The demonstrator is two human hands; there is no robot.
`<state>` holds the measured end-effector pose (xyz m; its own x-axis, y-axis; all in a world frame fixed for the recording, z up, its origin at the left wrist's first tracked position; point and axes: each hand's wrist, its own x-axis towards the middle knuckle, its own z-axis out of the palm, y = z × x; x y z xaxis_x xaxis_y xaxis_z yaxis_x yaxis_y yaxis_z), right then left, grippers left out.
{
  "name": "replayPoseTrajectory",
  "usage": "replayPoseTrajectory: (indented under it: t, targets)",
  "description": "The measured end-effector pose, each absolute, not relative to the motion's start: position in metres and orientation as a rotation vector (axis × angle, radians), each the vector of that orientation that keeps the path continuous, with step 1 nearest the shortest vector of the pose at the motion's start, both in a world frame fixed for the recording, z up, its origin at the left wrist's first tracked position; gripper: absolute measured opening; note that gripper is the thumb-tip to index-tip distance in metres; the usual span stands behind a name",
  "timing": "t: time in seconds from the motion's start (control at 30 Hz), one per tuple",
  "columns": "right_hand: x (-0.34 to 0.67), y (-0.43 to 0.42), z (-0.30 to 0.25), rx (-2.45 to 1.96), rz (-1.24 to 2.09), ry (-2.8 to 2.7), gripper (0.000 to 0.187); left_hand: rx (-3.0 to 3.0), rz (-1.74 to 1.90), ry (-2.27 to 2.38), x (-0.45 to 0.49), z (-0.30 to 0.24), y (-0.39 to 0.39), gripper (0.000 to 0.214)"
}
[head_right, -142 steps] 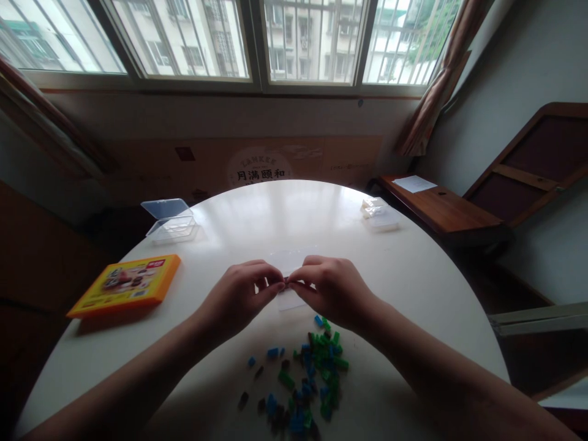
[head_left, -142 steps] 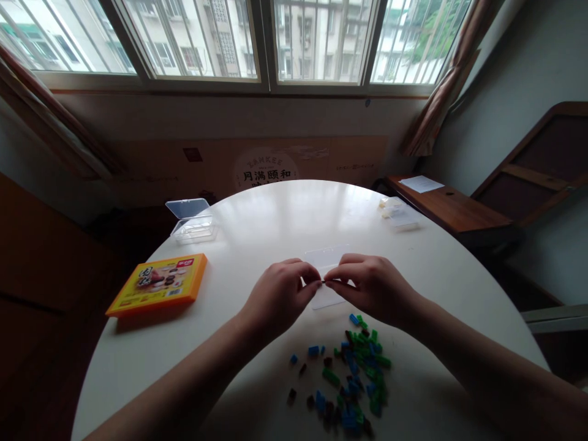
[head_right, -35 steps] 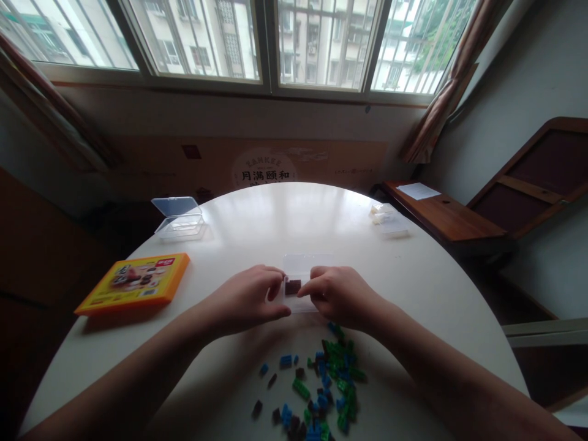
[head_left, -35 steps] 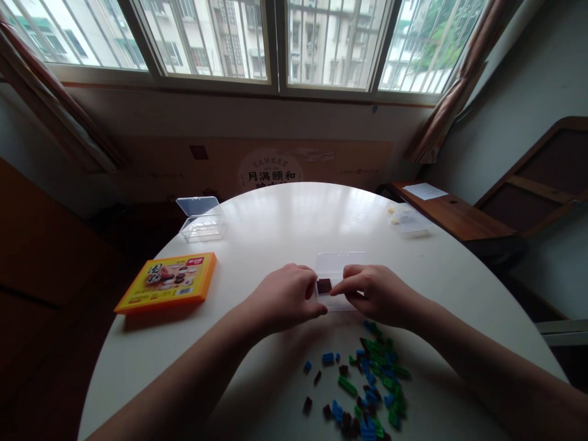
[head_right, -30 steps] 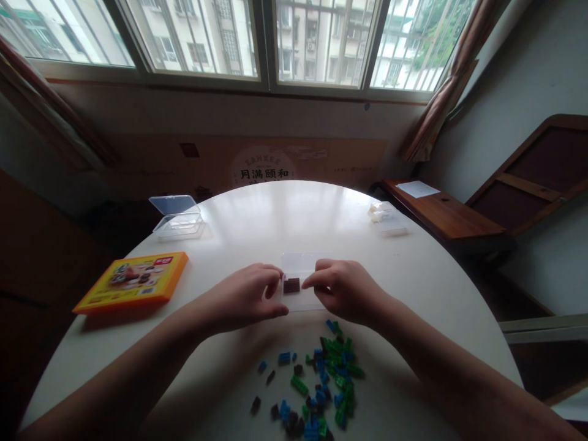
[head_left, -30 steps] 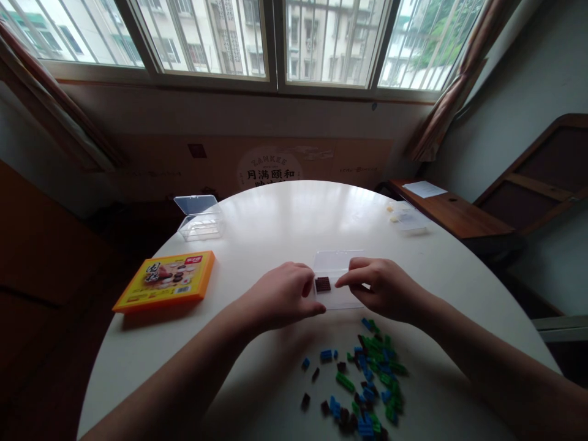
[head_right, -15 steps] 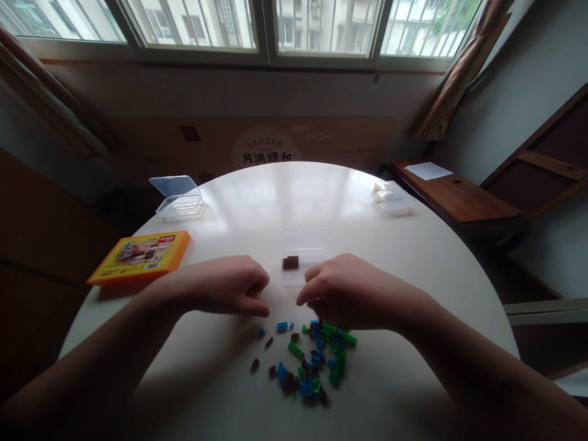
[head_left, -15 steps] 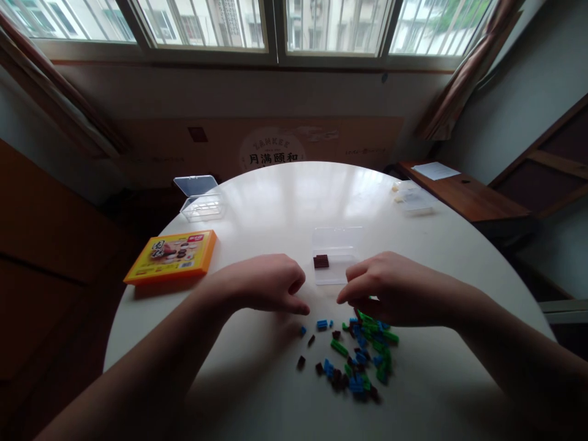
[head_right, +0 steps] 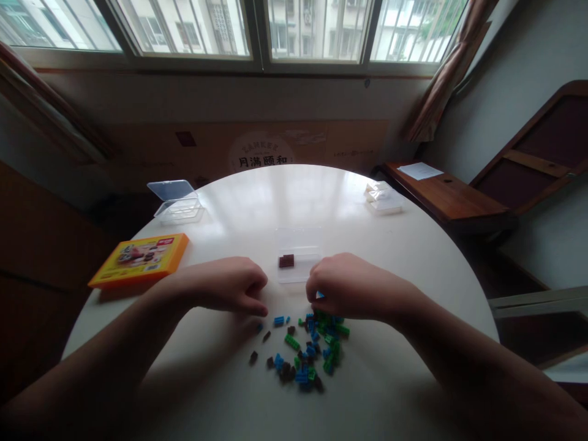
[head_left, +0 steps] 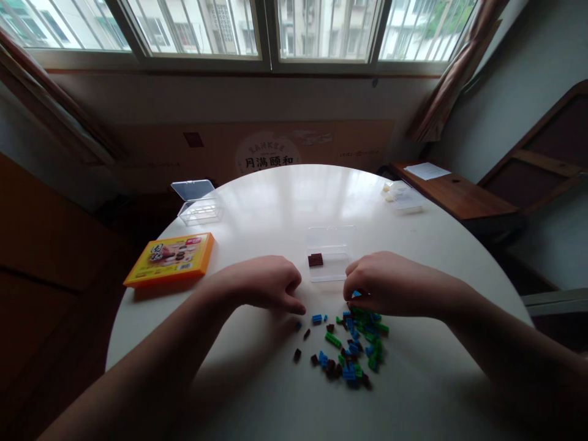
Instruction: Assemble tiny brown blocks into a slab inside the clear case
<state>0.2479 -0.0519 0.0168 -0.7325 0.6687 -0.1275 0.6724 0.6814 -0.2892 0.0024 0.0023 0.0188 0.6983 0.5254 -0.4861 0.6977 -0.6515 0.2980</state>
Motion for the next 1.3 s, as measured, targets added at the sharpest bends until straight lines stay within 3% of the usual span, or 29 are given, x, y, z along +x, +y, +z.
replayPoseTrajectory:
  t: [0.57, 0.77, 1.3]
  targets:
    - [0.237, -0.052, 0.009, 1.25, -0.431, 2.982, 0.014, 2.567, -0.469, 0.955, 0.006, 0.02, -0.007, 0.043]
    - [0.238, -0.057, 0.018, 1.028, -0.472, 3.032, 0.015, 2.608, -0.501, 0.956, 0.008, 0.024, -0.016, 0.049]
    - [0.244, -0.049, 0.013, 1.209, -0.413, 2.985, 0.016, 2.6, -0.56, 0.996, 0.01, 0.034, -0.025, 0.035]
